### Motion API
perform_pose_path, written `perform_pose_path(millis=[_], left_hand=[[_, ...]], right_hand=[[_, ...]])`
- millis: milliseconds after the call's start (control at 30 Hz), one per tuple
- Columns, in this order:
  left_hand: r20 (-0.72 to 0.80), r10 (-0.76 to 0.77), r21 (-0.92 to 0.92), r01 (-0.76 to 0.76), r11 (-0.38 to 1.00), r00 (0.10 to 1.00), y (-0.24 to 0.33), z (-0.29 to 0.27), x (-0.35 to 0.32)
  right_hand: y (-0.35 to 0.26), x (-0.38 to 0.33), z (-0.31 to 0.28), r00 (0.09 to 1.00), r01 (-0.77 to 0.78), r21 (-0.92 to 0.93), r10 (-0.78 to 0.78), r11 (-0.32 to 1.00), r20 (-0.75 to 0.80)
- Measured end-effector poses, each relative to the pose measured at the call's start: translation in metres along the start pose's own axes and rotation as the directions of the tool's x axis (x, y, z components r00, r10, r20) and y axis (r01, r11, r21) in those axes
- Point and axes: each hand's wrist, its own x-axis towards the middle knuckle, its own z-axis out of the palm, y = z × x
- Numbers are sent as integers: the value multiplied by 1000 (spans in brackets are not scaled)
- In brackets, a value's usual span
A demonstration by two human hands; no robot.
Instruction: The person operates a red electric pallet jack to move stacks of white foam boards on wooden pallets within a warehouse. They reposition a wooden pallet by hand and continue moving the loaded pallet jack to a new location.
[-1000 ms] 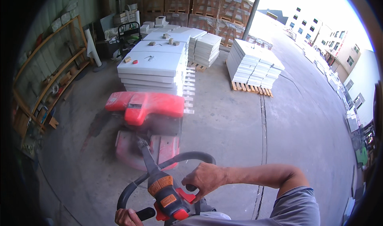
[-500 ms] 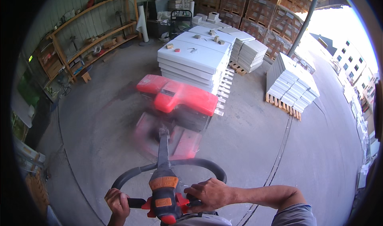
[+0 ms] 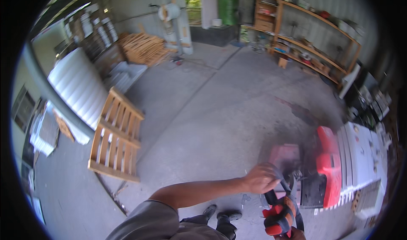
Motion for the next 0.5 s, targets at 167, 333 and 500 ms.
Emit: perform_pose_path(millis=[167,333,500], left_hand=[[-70,-63,24,65,998,996,5,45,-13],[-242,-113,170,157,973,964,2,70,-29],[-198,-318,238,360,902,927,5,94,-36]], right_hand=[[43,2,-11,990,-33,467,-35,884,138],[97,14,3,990,9,503,-78,864,116],[124,22,-3,978,52,584,-160,810,134]])
